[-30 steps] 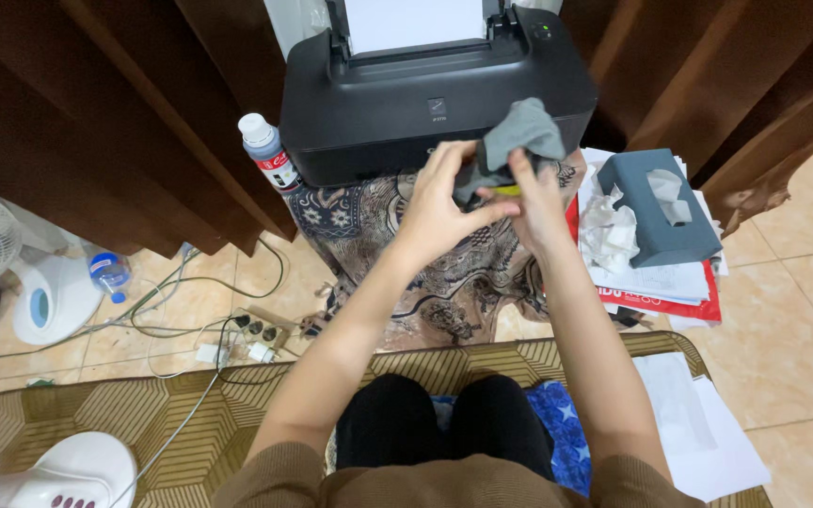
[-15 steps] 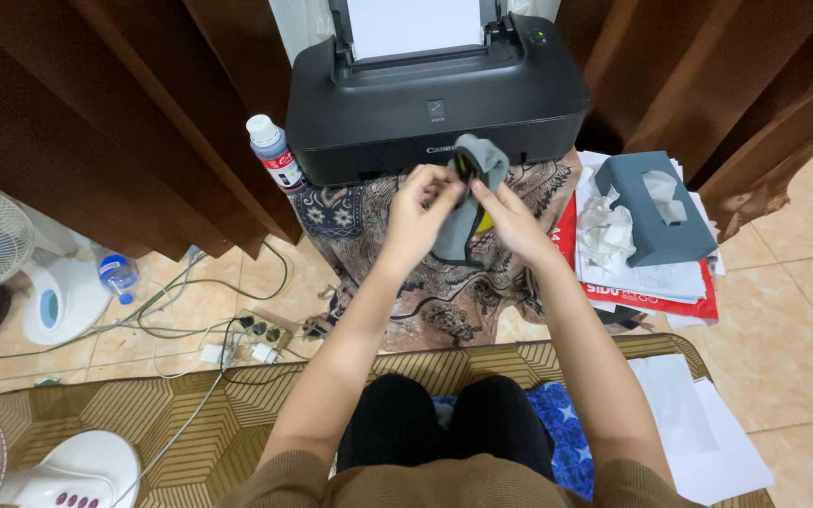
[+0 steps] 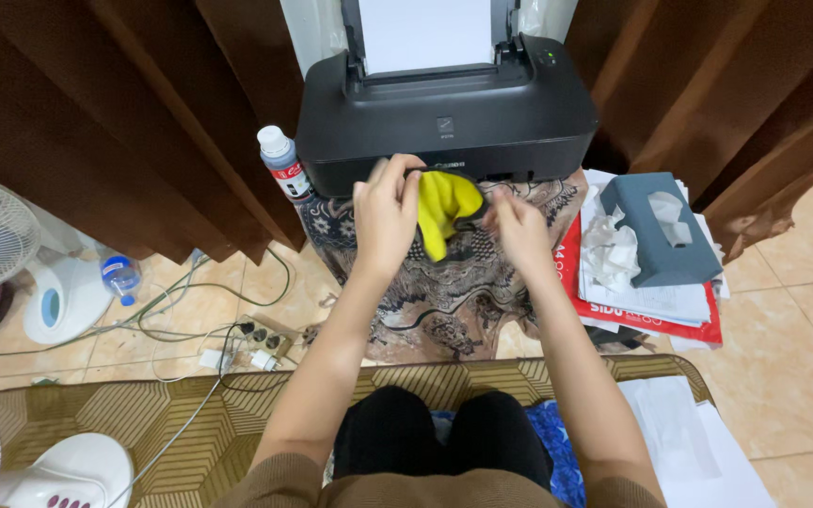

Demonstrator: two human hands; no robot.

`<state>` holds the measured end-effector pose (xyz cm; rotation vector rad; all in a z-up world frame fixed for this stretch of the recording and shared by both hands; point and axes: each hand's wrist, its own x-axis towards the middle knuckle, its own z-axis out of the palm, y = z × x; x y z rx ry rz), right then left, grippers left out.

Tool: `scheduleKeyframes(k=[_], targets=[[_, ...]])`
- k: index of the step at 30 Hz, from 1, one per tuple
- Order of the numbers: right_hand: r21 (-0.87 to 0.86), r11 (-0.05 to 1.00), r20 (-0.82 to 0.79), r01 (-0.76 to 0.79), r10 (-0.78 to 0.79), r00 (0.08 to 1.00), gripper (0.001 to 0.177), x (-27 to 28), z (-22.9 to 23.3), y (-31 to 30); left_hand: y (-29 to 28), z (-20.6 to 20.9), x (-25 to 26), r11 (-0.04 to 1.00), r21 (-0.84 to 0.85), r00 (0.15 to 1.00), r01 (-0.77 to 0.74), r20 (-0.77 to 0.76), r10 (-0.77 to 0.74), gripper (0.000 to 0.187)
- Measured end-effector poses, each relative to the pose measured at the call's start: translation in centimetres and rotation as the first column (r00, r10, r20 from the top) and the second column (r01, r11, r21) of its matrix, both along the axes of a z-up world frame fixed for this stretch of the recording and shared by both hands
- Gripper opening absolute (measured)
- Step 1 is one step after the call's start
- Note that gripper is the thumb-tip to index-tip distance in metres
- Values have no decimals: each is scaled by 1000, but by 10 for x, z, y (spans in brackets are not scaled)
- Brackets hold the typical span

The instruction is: The person cleans a black printer using a yellow cloth and a white tissue, wiping the top and interior surfaces. They then place a sheet of white paper into the printer's input tray.

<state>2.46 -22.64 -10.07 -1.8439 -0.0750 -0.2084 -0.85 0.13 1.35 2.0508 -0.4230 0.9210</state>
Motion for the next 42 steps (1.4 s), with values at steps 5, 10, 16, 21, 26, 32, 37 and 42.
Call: scheduleKeyframes(k=[5, 10, 16, 21, 26, 32, 37, 42], targets=[[785, 590, -215, -187, 544, 811, 87, -25, 11, 55, -8, 8, -23, 985, -112, 958, 131, -242, -155, 14], [937, 314, -68, -154, 595, 801, 70, -23, 0, 69, 7, -41, -36, 873, -166, 882, 459, -31, -470, 17], [853, 517, -53, -73, 224, 973, 38, 2, -21, 30, 24, -128, -6, 433, -847, 885, 307, 87, -457, 24], [982, 189, -53, 27, 137, 989, 27, 22, -54, 15, 8, -172, 41, -187, -982, 665, 12, 147, -732, 35], [974, 214, -95, 68, 116, 989, 30, 50, -88, -6, -25, -199, 73, 116, -985, 537, -131, -169, -827, 34], [988, 114, 98, -103, 55, 994, 39, 58, -73, -20, -32, -189, 100, -32, -994, 658, -106, -47, -751, 34], [994, 46, 96, -97, 23, 995, 54, 48, -36, 12, -26, -173, 120, -262, -965, 778, 4, 168, -605, 34], [992, 61, 105, -109, 65, 992, 59, 43, -18, 49, 0, -161, 113, -342, -937, 744, 75, 281, -606, 41]])
